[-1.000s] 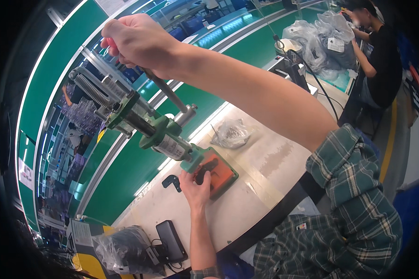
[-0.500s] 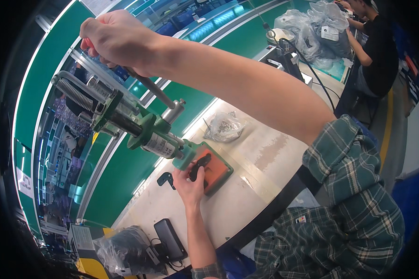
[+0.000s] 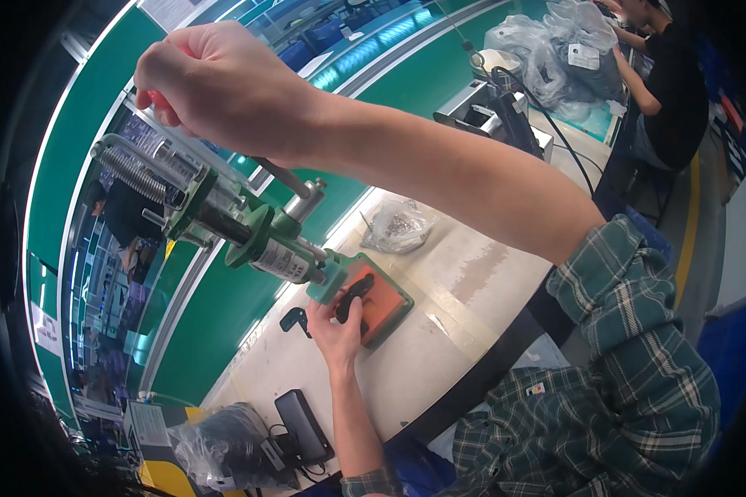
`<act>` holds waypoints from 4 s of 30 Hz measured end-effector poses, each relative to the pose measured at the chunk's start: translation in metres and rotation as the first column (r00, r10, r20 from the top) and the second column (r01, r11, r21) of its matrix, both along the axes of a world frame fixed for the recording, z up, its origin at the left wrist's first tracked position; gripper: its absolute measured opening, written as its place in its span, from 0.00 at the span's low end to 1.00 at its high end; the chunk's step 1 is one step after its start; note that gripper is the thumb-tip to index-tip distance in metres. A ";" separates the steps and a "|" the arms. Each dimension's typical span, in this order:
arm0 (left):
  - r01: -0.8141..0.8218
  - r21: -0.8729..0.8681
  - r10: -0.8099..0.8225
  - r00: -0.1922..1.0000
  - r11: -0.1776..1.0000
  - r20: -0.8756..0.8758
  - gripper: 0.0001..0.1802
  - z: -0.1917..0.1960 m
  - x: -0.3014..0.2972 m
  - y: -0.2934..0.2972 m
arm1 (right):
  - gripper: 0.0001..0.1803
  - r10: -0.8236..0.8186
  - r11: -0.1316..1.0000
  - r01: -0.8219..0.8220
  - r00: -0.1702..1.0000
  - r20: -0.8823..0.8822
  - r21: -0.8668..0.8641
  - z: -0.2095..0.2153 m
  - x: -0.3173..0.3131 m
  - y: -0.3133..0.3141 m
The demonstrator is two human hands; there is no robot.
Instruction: The person assembles small plastic parts and screws into assembled units using a manual press and an electric screwdriver. The parts are taken from plastic trays and the assembled units are placed onto a factory line.
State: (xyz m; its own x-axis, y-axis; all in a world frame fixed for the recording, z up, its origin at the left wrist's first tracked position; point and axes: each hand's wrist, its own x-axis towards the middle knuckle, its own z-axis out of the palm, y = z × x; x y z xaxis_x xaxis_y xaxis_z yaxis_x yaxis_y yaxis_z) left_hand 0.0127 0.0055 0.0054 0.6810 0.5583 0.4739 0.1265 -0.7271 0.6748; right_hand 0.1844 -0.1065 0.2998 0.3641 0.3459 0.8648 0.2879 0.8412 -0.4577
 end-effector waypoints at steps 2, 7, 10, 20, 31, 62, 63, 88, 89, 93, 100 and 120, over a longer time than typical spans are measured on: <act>-0.001 0.001 0.001 1.000 1.000 -0.006 0.15 0.001 0.000 0.000 | 0.17 0.015 1.000 -0.015 1.000 -0.007 0.007 0.000 0.000 0.001; 0.006 -0.009 -0.006 1.000 1.000 -0.008 0.15 -0.001 0.000 0.001 | 0.17 0.005 1.000 -0.005 1.000 0.010 0.031 -0.001 0.001 0.002; 0.010 0.004 -0.010 1.000 1.000 -0.015 0.16 -0.004 0.000 0.003 | 0.16 0.006 1.000 -0.006 1.000 0.005 0.015 -0.002 0.001 0.000; 0.019 -0.035 -0.019 1.000 0.999 -0.023 0.18 -0.006 0.000 0.005 | 0.14 0.091 0.996 -0.091 0.996 -0.010 0.006 -0.001 0.003 0.003; 0.015 -0.006 -0.016 0.999 1.000 -0.050 0.19 -0.001 -0.001 0.002 | 0.14 0.053 0.999 -0.053 0.999 0.006 0.004 -0.002 0.003 0.001; 0.003 0.008 -0.002 0.998 1.000 -0.056 0.18 -0.003 0.001 0.003 | 0.16 0.053 0.998 -0.053 0.999 0.005 0.039 -0.001 0.005 0.003; 0.005 -0.048 -0.007 0.999 0.999 -0.039 0.17 -0.001 0.002 0.002 | 0.16 0.053 0.998 -0.054 0.999 0.007 0.036 -0.001 0.004 0.002; 0.004 -0.120 -0.008 1.000 0.993 -0.031 0.17 0.000 0.001 0.001 | 0.16 0.049 0.999 -0.049 0.999 0.018 0.013 -0.002 0.002 -0.005; 0.002 -0.120 -0.006 0.999 0.993 -0.031 0.17 0.000 0.000 0.002 | 0.16 0.051 0.999 -0.051 0.999 0.017 0.013 -0.002 0.002 -0.005; 0.030 -0.128 -0.035 0.999 0.991 -0.031 0.18 -0.001 0.001 0.002 | 0.15 0.037 0.998 -0.038 0.999 0.037 0.050 -0.001 0.005 0.002; 0.036 -0.138 -0.041 0.999 0.990 -0.036 0.18 0.003 0.000 0.001 | 0.15 0.054 0.998 -0.054 0.998 0.019 0.025 -0.003 0.002 -0.002; 0.030 -0.058 -0.033 0.998 0.998 -0.053 0.18 -0.001 0.000 0.004 | 0.15 0.014 1.000 -0.014 1.000 0.008 0.008 -0.002 0.000 -0.007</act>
State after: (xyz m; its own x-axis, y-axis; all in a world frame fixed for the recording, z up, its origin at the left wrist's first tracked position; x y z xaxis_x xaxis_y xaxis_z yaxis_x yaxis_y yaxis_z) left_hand 0.0126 0.0099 0.0043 0.7222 0.5611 0.4045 0.1411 -0.6920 0.7080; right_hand 0.1849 -0.1130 0.2978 0.3523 0.3436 0.8705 0.2802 0.8488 -0.4484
